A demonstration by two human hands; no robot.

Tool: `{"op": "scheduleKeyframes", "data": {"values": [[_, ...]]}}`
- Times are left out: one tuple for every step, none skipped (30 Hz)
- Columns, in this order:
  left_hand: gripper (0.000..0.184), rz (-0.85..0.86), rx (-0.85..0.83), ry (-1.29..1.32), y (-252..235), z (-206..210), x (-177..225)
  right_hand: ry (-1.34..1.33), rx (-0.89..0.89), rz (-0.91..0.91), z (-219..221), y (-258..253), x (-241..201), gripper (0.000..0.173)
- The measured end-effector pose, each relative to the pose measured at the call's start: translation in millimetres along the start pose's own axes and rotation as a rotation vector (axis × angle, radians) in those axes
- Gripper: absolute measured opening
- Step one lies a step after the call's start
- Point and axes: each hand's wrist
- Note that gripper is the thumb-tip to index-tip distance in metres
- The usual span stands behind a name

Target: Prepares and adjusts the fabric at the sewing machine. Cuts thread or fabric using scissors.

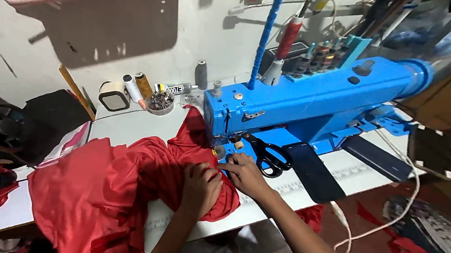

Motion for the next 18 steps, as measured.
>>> {"op": "scheduleKeyframes", "data": {"values": [[0.025,-0.024,-0.009,0.005,0.0,0.2,0.7,0.023,0.01,0.003,-2.3,1.3,-0.6,0.035],[0.026,-0.062,-0.021,0.016,-0.9,-0.2,1.7,0.062,0.025,0.018,-7.5,2.1,-2.1,0.033],[0.027,-0.114,-0.038,0.034,-2.7,-1.6,3.5,0.113,0.049,0.05,-15.6,3.1,-4.4,0.029],[0.028,-0.178,-0.063,0.055,-5.7,-4.1,6.8,0.169,0.077,0.102,-25.9,4.2,-6.4,0.026],[0.03,-0.253,-0.097,0.07,-10.1,-7.1,11.6,0.219,0.095,0.176,-37.3,5.4,-7.0,0.026],[0.033,-0.334,-0.132,0.081,-15.5,-9.6,17.7,0.265,0.099,0.258,-47.8,7.1,-5.1,0.027],[0.035,-0.414,-0.167,0.085,-21.8,-11.1,24.3,0.308,0.09,0.335,-56.2,9.0,-1.5,0.029],[0.037,-0.487,-0.196,0.082,-28.0,-11.4,30.6,0.336,0.048,0.414,-63.9,9.9,1.4,0.032],[0.039,-0.554,-0.23,0.073,-33.2,-11.5,35.9,0.34,-0.026,0.49,-70.2,9.5,3.6,0.036],[0.042,-0.616,-0.258,0.06,-36.8,-11.3,40.0,0.328,-0.105,0.543,-75.0,8.1,4.1,0.039],[0.044,-0.657,-0.262,0.037,-38.1,-9.8,43.3,0.31,-0.157,0.563,-78.4,6.8,3.1,0.041],[0.046,-0.68,-0.263,0.009,-37.4,-7.5,45.8,0.293,-0.19,0.57,-80.9,6.3,1.3,0.043],[0.047,-0.682,-0.251,-0.018,-35.0,-5.1,47.6,0.274,-0.207,0.577,-82.5,7.0,-1.3,0.045],[0.046,-0.675,-0.236,-0.039,-32.6,-4.0,48.6,0.257,-0.222,0.589,-83.1,8.3,-4.5,0.046],[0.042,-0.67,-0.226,-0.048,-31.7,-4.1,49.0,0.242,-0.241,0.609,-83.2,10.0,-8.0,0.047],[0.038,-0.674,-0.229,-0.044,-31.9,-5.0,49.0,0.22,-0.263,0.636,-84.1,12.1,-12.3,0.048],[0.035,-0.683,-0.231,-0.037,-32.7,-5.9,48.5,0.185,-0.277,0.666,-86.0,15.1,-17.0,0.05],[0.031,-0.693,-0.229,-0.021,-33.3,-6.6,47.2,0.129,-0.276,0.698,-89.1,19.2,-21.8,0.052]]}}
Point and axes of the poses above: each hand's wrist, its own y-axis away from the middle knuckle, its own z-axis out of the palm, x = y × z, and after that the axes turned 9 degrees about x, right-handed
